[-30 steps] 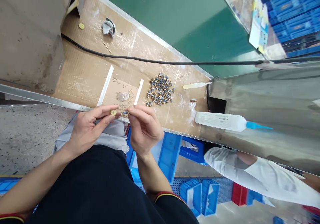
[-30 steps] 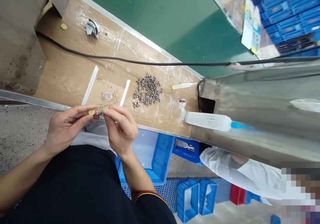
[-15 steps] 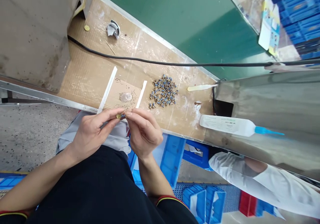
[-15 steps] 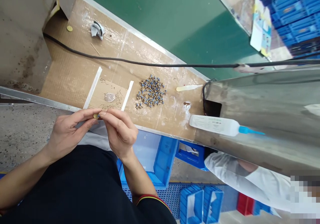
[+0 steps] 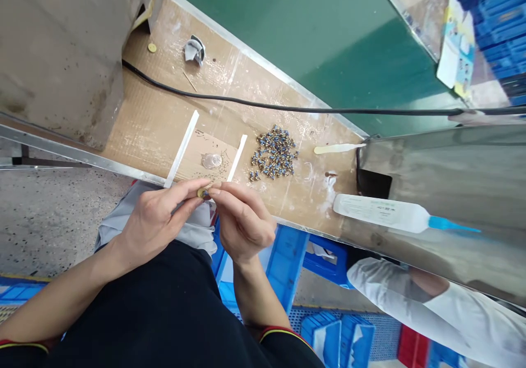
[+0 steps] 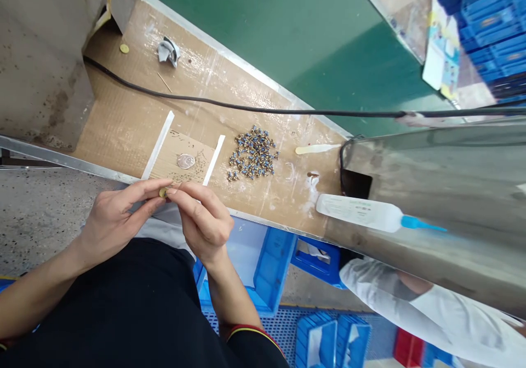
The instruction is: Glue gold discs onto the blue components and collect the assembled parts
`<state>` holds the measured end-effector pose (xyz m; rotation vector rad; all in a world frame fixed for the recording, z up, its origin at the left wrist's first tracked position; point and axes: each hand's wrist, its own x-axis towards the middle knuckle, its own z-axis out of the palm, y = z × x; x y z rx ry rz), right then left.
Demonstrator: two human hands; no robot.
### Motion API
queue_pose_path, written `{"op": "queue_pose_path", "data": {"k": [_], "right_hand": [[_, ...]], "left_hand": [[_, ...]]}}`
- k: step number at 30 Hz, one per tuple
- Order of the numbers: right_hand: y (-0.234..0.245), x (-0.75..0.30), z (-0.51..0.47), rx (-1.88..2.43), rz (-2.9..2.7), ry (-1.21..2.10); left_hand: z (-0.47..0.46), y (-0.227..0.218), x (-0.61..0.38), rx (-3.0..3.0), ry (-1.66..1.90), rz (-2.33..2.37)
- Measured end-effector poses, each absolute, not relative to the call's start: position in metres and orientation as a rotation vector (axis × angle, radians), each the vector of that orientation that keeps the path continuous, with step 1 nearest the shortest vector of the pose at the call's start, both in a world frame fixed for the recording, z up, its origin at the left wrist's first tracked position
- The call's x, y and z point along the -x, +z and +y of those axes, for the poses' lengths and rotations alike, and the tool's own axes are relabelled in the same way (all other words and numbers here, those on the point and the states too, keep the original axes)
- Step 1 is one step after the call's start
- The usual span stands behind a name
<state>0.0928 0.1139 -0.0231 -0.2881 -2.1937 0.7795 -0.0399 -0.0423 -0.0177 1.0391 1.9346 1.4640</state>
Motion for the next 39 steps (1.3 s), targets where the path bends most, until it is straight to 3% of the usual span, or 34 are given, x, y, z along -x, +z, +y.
{"op": "queue_pose_path", "data": {"k": [12, 28, 32, 36, 39], "right_hand": [[-0.019, -0.099, 0.114, 0.163, -2.265, 0.628], [-0.020, -0.104, 0.117, 0.034, -2.293, 0.643], [-0.018, -0.107, 0.118, 0.121, -2.227, 0.798], [-0.016, -0.107, 0.113, 0.502, -2.114, 1.174], [-0.017, -0.105, 0.109, 0.526, -2.029, 1.402]], "left_hand": [[-0.044, -0.002, 0.036, -1.372, 1.336, 2.140], [-0.042, -0.003, 0.035, -1.202, 1.404, 2.004], [-0.041, -0.005, 0.034, -1.181, 1.454, 1.977], [-0.038, -0.009, 0.031, -1.210, 1.468, 1.975], [-0.036, -0.011, 0.029, -1.287, 1.453, 1.981]]}}
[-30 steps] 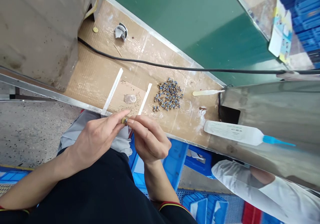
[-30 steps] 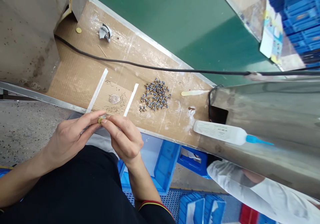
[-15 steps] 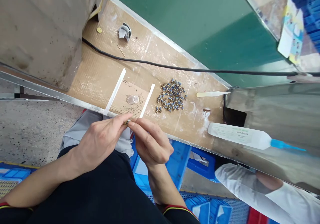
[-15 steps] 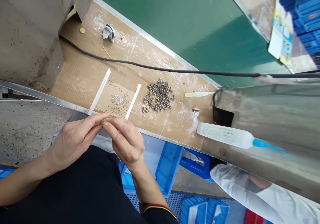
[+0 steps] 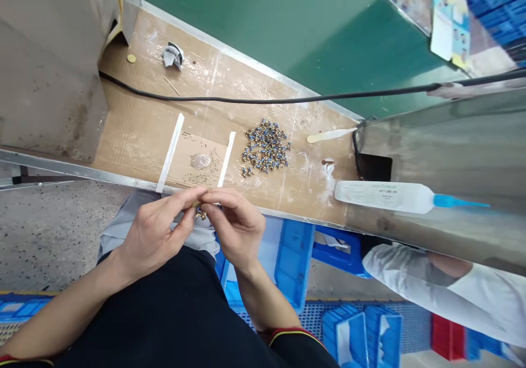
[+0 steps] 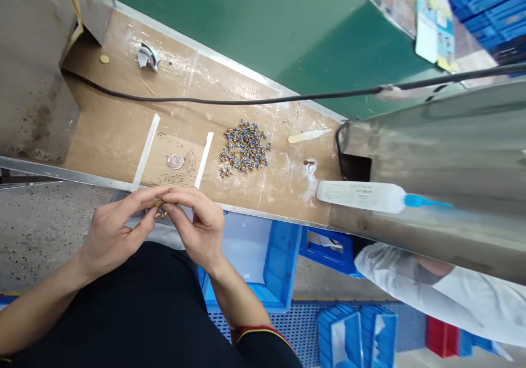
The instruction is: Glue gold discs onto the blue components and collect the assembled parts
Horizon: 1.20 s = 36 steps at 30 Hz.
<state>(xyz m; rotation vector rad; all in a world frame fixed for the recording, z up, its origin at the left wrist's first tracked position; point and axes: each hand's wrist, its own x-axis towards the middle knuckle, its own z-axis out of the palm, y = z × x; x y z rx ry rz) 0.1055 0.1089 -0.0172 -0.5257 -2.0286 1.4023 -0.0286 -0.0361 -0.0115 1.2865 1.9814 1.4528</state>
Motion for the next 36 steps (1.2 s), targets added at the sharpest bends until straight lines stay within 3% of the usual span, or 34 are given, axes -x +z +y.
{"op": "queue_pose_path", "data": {"k": [17, 26, 31, 36], "right_hand": [[-0.043, -0.116, 0.103, 0.538, -1.833, 1.630], [-0.062, -0.147, 0.091, 0.603, -1.741, 1.381], [-0.084, -0.203, 0.097, 1.034, -1.469, 1.397], [-0.160, -0.282, 0.155, 1.592, -1.231, 1.168]], "left_hand": [[-0.035, -0.020, 0.015, -0.949, 1.368, 2.003], [-0.015, -0.029, -0.002, -0.683, 1.210, 1.746], [-0.010, -0.040, -0.003, -0.870, 0.992, 1.560], [-0.009, -0.041, 0.005, -0.841, 1.034, 1.599]]}}
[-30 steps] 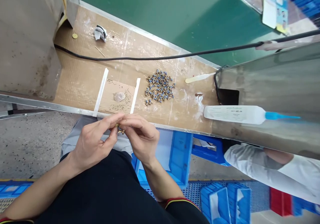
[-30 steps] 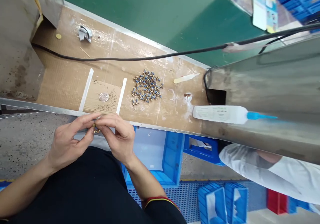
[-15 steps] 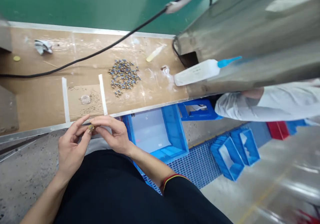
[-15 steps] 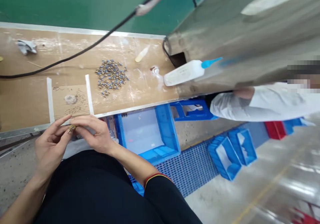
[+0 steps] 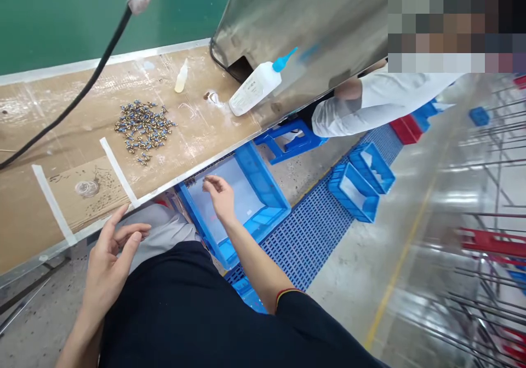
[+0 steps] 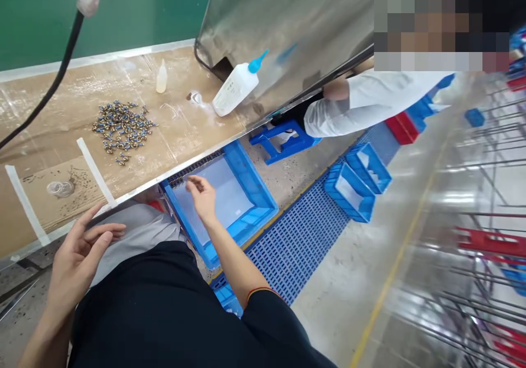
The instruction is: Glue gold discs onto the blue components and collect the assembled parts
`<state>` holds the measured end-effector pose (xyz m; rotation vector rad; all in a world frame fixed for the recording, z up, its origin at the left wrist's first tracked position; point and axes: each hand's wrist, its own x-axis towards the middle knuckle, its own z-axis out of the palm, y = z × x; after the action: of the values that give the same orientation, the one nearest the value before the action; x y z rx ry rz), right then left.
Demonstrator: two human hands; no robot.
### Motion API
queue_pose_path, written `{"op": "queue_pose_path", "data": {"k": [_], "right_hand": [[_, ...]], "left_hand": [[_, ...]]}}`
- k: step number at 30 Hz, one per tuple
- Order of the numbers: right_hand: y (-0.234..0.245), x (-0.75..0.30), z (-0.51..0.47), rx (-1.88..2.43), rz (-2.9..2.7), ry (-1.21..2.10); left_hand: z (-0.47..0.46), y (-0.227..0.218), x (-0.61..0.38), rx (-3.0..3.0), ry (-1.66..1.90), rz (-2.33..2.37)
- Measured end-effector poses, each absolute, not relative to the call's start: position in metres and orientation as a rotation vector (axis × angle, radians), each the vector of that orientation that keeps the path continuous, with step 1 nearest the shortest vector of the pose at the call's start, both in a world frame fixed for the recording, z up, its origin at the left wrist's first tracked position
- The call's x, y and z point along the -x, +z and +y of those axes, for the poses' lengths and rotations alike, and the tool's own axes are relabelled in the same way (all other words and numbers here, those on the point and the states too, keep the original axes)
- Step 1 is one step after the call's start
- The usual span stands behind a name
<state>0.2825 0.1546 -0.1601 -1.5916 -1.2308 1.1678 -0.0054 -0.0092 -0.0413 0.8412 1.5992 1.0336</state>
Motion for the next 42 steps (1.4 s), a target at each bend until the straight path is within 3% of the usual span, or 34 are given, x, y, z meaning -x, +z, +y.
{"op": "queue_pose_path", "data": {"k": [5, 9, 22, 29, 36, 42], "right_hand": [[-0.237, -0.313, 0.204, 1.839, -1.307, 1.204], [-0.270, -0.308, 0.216, 1.939, -1.378, 1.254], [-0.288, -0.306, 0.221, 2.032, -1.437, 1.263], [-0.258, -0.300, 0.214, 1.961, -1.394, 1.158], [-0.161, -0.297, 0.181, 1.740, -1.300, 0.709], [-0.078, -0.209, 0.202, 1.182, -1.886, 0.946]], "left_hand": [[-0.012, -0.038, 0.011, -0.821, 1.016, 1.616], [-0.015, -0.040, 0.012, -0.808, 1.002, 1.618], [-0.020, -0.050, 0.016, -0.880, 0.951, 1.649], [-0.019, -0.049, 0.019, -0.888, 0.946, 1.671], [-0.025, -0.050, 0.026, -0.854, 0.979, 1.705], [-0.030, -0.045, 0.034, -0.850, 1.004, 1.720]]}}
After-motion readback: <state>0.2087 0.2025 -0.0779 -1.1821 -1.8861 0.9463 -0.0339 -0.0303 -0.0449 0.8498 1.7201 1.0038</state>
